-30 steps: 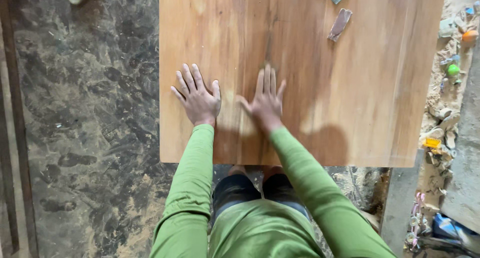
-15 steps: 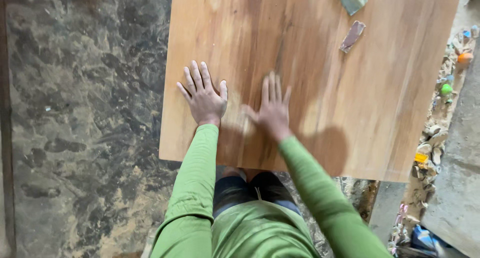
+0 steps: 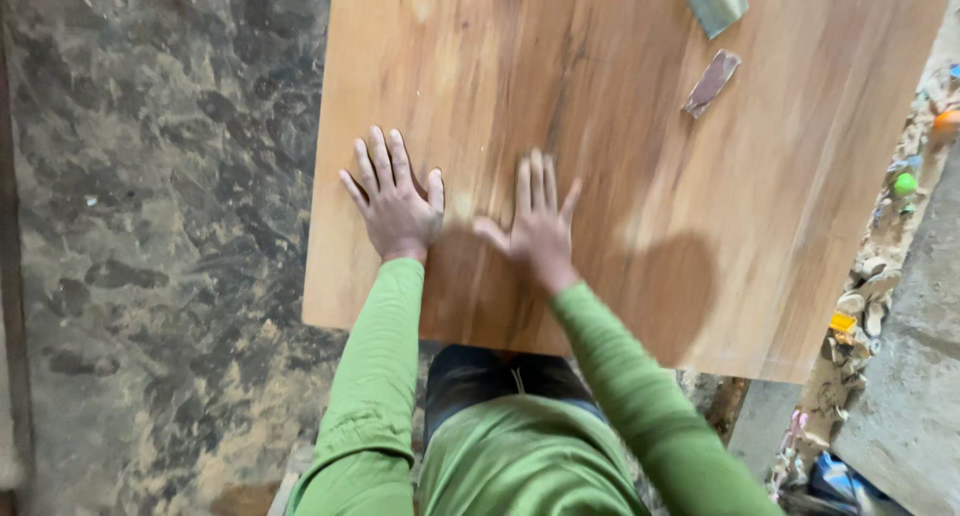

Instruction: The person sands a large wooden board using a sanding block. They move the block back and forth across the surface, covering different areas of the board to smooth the wood. The person uses both hands to apply pressure and guide the sanding block.

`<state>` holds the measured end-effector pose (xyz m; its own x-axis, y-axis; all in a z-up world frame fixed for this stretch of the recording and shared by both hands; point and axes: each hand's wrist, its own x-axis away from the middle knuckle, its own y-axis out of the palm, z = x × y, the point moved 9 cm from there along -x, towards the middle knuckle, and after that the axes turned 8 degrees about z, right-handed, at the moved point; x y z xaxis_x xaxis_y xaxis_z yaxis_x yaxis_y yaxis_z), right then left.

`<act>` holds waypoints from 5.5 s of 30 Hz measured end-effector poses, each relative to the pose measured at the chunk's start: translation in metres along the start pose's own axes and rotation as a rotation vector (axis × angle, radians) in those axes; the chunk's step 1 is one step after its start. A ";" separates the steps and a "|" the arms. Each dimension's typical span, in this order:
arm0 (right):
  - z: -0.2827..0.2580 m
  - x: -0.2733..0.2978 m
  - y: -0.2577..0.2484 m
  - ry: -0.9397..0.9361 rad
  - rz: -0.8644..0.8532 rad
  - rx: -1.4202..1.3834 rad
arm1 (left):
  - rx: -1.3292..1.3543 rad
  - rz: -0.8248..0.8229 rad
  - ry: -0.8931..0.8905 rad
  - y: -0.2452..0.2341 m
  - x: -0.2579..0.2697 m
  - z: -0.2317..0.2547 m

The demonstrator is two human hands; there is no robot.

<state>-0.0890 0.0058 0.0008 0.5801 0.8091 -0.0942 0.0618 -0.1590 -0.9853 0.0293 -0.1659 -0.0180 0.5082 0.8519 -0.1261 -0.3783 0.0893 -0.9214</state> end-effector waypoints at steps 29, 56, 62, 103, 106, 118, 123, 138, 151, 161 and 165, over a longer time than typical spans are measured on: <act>-0.014 -0.005 -0.010 0.182 -0.134 -0.038 | -0.043 0.011 0.016 0.003 -0.006 0.003; -0.025 -0.021 -0.003 0.284 -0.058 -0.072 | -0.013 -0.026 0.041 0.003 -0.003 0.000; -0.028 -0.020 0.004 0.292 -0.179 0.000 | -0.005 -0.027 0.033 0.007 -0.004 -0.001; 0.048 -0.158 0.018 0.136 0.132 0.221 | -0.002 -0.015 0.036 0.002 -0.006 0.000; 0.061 -0.168 0.024 0.216 0.045 0.102 | 0.001 -0.002 0.039 0.002 -0.003 0.000; -0.032 -0.029 0.015 0.040 0.039 0.054 | 0.055 -0.014 0.011 -0.003 -0.006 -0.001; -0.007 -0.127 0.022 0.137 0.044 -0.044 | 0.028 -0.024 0.018 0.007 -0.001 -0.001; -0.051 -0.119 0.043 -0.055 0.081 0.016 | 0.111 -0.037 0.148 -0.033 0.065 -0.071; -0.163 0.044 -0.005 -0.439 -0.104 -0.163 | 0.111 -0.033 0.074 -0.051 0.096 -0.090; -0.155 0.034 0.029 -0.247 -0.113 -0.101 | 0.307 -0.047 0.116 -0.050 0.108 -0.095; -0.180 0.096 0.009 -0.422 -0.198 -0.131 | 0.357 -0.059 0.246 -0.053 0.107 -0.089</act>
<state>0.1139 -0.0197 0.0083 0.1680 0.9856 0.0170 0.2551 -0.0268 -0.9665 0.1723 -0.1255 -0.0150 0.6894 0.6960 -0.2008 -0.5650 0.3433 -0.7503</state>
